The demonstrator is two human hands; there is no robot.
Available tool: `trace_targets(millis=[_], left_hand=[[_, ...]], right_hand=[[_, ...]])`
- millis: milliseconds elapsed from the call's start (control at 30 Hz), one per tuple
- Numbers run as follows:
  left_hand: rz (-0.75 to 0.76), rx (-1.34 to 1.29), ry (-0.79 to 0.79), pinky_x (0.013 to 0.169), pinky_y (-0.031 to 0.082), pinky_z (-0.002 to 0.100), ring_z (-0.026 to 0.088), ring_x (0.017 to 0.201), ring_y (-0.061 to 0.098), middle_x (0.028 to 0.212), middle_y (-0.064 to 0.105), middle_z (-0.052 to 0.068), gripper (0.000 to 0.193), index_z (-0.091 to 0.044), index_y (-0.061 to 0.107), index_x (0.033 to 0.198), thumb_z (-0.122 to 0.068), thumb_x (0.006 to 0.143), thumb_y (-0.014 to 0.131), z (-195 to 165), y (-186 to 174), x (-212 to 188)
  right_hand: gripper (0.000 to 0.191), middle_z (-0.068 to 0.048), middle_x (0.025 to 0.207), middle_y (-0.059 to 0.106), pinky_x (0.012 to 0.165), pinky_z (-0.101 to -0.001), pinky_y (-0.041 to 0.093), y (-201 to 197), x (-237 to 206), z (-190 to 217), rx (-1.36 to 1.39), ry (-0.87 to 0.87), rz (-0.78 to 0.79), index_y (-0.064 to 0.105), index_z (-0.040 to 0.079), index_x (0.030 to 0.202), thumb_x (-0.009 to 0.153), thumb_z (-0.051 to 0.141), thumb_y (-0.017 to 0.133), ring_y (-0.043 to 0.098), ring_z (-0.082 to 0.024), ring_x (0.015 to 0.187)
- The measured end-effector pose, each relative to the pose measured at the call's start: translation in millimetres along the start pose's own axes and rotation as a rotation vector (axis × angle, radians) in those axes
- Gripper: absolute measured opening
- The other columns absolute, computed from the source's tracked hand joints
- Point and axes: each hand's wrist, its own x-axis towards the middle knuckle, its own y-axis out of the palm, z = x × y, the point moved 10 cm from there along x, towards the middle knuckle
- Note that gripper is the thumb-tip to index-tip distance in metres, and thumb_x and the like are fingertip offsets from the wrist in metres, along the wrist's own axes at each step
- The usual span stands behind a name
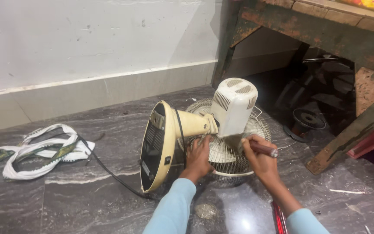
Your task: The person cleans a table fan by brushing its metal cage and motor housing with a hand brush. They hold the fan steady with one hand while sweeping dust from the grille and motor area with the other.
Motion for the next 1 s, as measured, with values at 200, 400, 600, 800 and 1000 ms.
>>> trace_targets(millis=[200,400,600,800,1000], left_hand=[[0.022,0.019,-0.048,0.123,0.018,0.059,0.030,0.152,0.023,0.160,0.037,0.001,0.126,-0.017,0.023,0.157,-0.012,0.057,0.099,-1,1,-2],[0.016,0.065,-0.032,0.124,0.016,0.059,0.030,0.150,0.025,0.160,0.036,0.001,0.129,-0.016,0.022,0.157,-0.013,0.054,0.100,-5,1,4],[0.014,0.081,-0.018,0.124,0.018,0.058,0.030,0.150,0.025,0.159,0.038,0.001,0.130,-0.014,0.022,0.157,-0.013,0.053,0.101,-1,4,6],[0.028,0.069,0.011,0.123,0.018,0.059,0.031,0.152,0.022,0.161,0.035,0.003,0.130,-0.015,0.020,0.158,-0.015,0.056,0.100,0,5,4],[0.057,0.063,-0.015,0.126,0.014,0.057,0.029,0.153,0.021,0.162,0.035,0.001,0.129,-0.016,0.020,0.159,-0.014,0.057,0.099,-1,4,2]], right_hand=[[0.017,-0.006,0.077,0.074,0.052,-0.0374,0.048,21,-10,-10,0.071,0.089,0.188,0.074,0.008,0.093,0.097,0.024,0.068,0.062,-0.018,0.060],[0.011,-0.010,0.079,0.070,0.059,-0.0273,0.043,-47,23,-44,-0.442,0.005,-0.043,0.076,0.008,0.097,0.090,0.013,0.069,0.054,-0.007,0.063],[0.014,-0.003,0.066,0.064,0.048,-0.0294,0.037,53,-16,-24,0.066,0.155,0.360,0.075,0.010,0.088,0.093,0.022,0.072,0.048,-0.012,0.053],[0.023,-0.004,0.072,0.062,0.051,-0.0290,0.040,5,15,-25,0.064,0.396,0.133,0.077,0.009,0.099,0.094,0.028,0.066,0.048,-0.011,0.056],[0.030,-0.004,0.072,0.068,0.051,-0.0287,0.045,-18,21,-38,0.027,0.375,0.047,0.073,0.011,0.103,0.096,0.037,0.061,0.056,-0.011,0.054]])
